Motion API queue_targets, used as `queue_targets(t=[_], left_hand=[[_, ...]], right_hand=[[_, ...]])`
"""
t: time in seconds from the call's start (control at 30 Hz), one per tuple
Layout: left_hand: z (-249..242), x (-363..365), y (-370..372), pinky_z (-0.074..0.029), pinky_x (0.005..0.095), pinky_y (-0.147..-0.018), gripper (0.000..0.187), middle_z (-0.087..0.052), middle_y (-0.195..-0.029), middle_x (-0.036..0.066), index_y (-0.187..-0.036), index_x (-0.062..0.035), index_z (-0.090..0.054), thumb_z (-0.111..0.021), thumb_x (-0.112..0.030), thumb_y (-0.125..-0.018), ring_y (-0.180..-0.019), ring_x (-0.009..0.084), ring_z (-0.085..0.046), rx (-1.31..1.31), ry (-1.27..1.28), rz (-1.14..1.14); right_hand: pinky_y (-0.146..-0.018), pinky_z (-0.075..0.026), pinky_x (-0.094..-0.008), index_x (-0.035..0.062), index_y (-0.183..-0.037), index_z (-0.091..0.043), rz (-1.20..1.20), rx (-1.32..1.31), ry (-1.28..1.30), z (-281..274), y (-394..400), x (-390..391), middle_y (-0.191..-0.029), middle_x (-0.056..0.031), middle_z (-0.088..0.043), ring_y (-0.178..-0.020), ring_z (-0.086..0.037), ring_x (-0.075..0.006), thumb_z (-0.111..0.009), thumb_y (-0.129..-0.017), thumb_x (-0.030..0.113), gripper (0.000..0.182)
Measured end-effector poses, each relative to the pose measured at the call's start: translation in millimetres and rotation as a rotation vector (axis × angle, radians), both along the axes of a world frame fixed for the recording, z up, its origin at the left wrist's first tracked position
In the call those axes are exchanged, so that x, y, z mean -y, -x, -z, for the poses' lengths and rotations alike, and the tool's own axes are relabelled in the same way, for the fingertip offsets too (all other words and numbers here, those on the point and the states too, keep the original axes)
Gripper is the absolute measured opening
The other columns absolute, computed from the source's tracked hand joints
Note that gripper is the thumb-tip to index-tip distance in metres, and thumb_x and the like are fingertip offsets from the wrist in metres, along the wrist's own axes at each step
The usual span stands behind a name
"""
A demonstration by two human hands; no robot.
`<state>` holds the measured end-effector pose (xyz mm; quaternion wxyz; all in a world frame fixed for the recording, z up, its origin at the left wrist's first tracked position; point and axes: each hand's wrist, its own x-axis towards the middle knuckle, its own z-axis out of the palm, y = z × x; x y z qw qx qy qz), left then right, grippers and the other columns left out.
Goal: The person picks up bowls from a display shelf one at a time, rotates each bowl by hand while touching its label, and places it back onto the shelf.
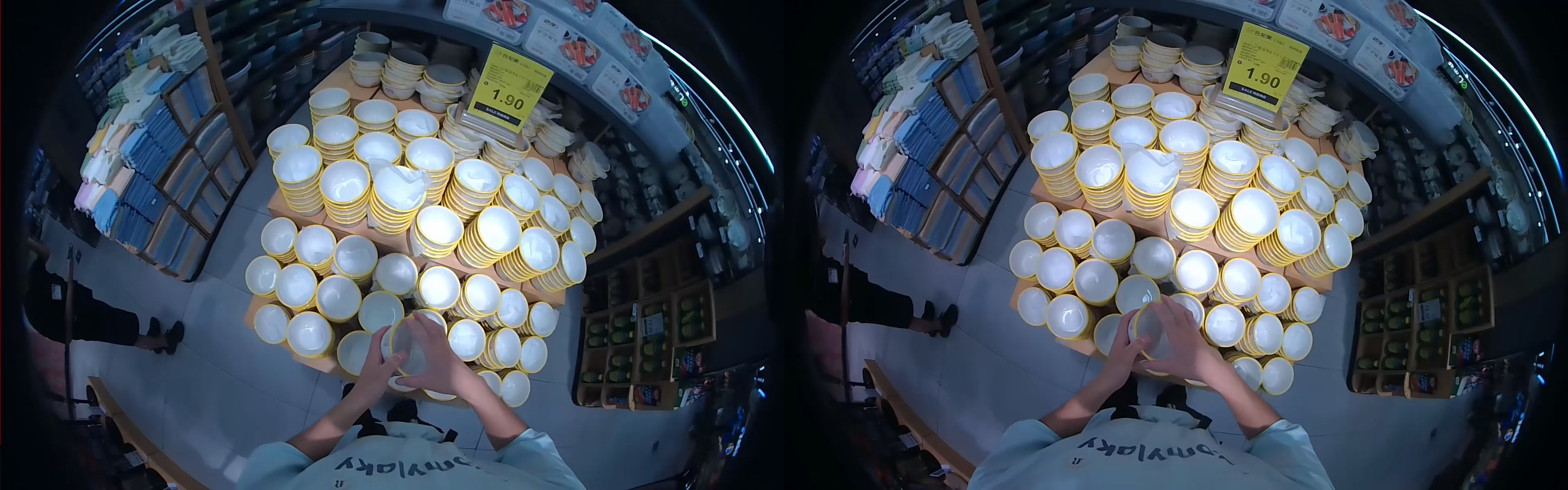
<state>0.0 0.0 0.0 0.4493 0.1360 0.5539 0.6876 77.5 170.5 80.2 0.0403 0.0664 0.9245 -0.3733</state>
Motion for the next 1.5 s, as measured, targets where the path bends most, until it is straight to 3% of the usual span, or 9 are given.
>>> queue_targets(t=[0.07,0.1,0.2,0.37,0.43,0.63,0.87,0.93,1.5], left_hand=[[2,-5,-7,-0.054,0.0355,-0.098,0.075,-0.04,-0.147,0.011,-0.161,-0.0145,-0.018,-0.061,-0.032,-0.102,-0.132,0.0218,-0.051,0.082,-0.051,-0.056],[-3,26,48,-0.054,0.0355,-0.098,0.075,-0.04,-0.147,0.011,-0.161,-0.0145,-0.018,-0.061,-0.032,-0.102,-0.132,0.0218,-0.051,0.055,-0.038,-0.043],[-4,30,62,-0.055,0.0377,-0.097,0.076,-0.042,-0.15,0.011,-0.16,-0.0133,-0.019,-0.06,-0.039,-0.102,-0.129,0.0202,-0.055,0.33,-0.188,-0.074],[-2,53,87,-0.055,0.0387,-0.098,0.072,-0.045,-0.149,0.015,-0.159,-0.0099,-0.019,-0.056,-0.038,-0.104,-0.123,0.0271,-0.062,0.147,-0.15,-0.015],[-2,65,92,-0.055,0.036,-0.096,0.068,-0.046,-0.145,0.016,-0.156,-0.0071,-0.025,-0.059,-0.028,-0.101,-0.121,0.0261,-0.063,0.215,-0.151,-0.03],[5,96,102,-0.055,0.0321,-0.086,0.045,-0.06,-0.131,0.013,-0.144,-0.0084,-0.042,-0.055,-0.022,-0.103,-0.108,0.0222,-0.068,0.186,-0.143,-0.084],[17,116,110,-0.055,0.0295,-0.082,0.036,-0.065,-0.119,0.01,-0.136,-0.0076,-0.051,-0.054,-0.012,-0.1,-0.099,0.0179,-0.068,0.188,-0.126,-0.168],[18,119,111,-0.053,0.0283,-0.082,0.035,-0.065,-0.118,0.009,-0.135,-0.0063,-0.051,-0.054,-0.01,-0.1,-0.097,0.0163,-0.067,0.197,-0.126,-0.185],[20,123,111,-0.051,0.0277,-0.082,0.026,-0.067,-0.112,0.007,-0.127,-0.0069,-0.056,-0.054,-0.01,-0.101,-0.095,0.0141,-0.066,0.19,-0.147,-0.228]], right_hand=[[-0.121,-0.029,-0.0536,0.0036,-0.155,-0.033,0.025,-0.013,0.043,-1,-5,-2,-0.162,-0.0231,-0.025,-0.148,-0.027,-0.0469,-0.091,-0.066,0.035,0.111],[-0.121,-0.029,-0.0536,0.0036,-0.155,-0.033,0.038,-0.04,0.056,0,48,28,-0.162,-0.0231,-0.025,-0.148,-0.027,-0.0469,-0.091,-0.066,0.035,0.111],[-0.119,-0.031,-0.0522,0.0031,-0.151,-0.041,0.051,-0.099,-0.034,-13,70,25,-0.156,-0.0245,-0.032,-0.145,-0.031,-0.0456,-0.091,-0.064,0.035,0.106],[-0.118,-0.03,-0.0528,0.0038,-0.152,-0.039,0.256,-0.151,-0.316,-35,114,-27,-0.155,-0.0258,-0.033,-0.143,-0.033,-0.0463,-0.089,-0.065,0.035,0.105],[-0.119,-0.031,-0.0522,0.0052,-0.153,-0.038,0.312,-0.123,-0.471,-54,137,-55,-0.153,-0.027,-0.036,-0.142,-0.035,-0.046,-0.088,-0.065,0.037,0.106],[-0.118,-0.034,-0.05,0.0067,-0.156,-0.035,0.203,0.101,-0.633,-55,195,-130,-0.151,-0.0276,-0.042,-0.141,-0.042,-0.044,-0.088,-0.065,0.043,0.111],[-0.12,-0.032,-0.05,0.0073,-0.157,-0.034,0.189,0.344,-0.658,-49,227,-144,-0.151,-0.0262,-0.045,-0.141,-0.044,-0.0432,-0.088,-0.066,0.043,0.111],[-0.123,-0.027,-0.051,0.0064,-0.158,-0.033,0.221,0.395,-0.64,-48,230,-144,-0.151,-0.0246,-0.045,-0.144,-0.041,-0.0401,-0.087,-0.066,0.044,0.113],[-0.122,-0.021,-0.0607,0.0101,-0.159,-0.031,0.167,0.473,-0.689,-21,238,-153,-0.156,-0.0218,-0.041,-0.15,-0.033,-0.0387,-0.09,-0.066,0.046,0.116]])
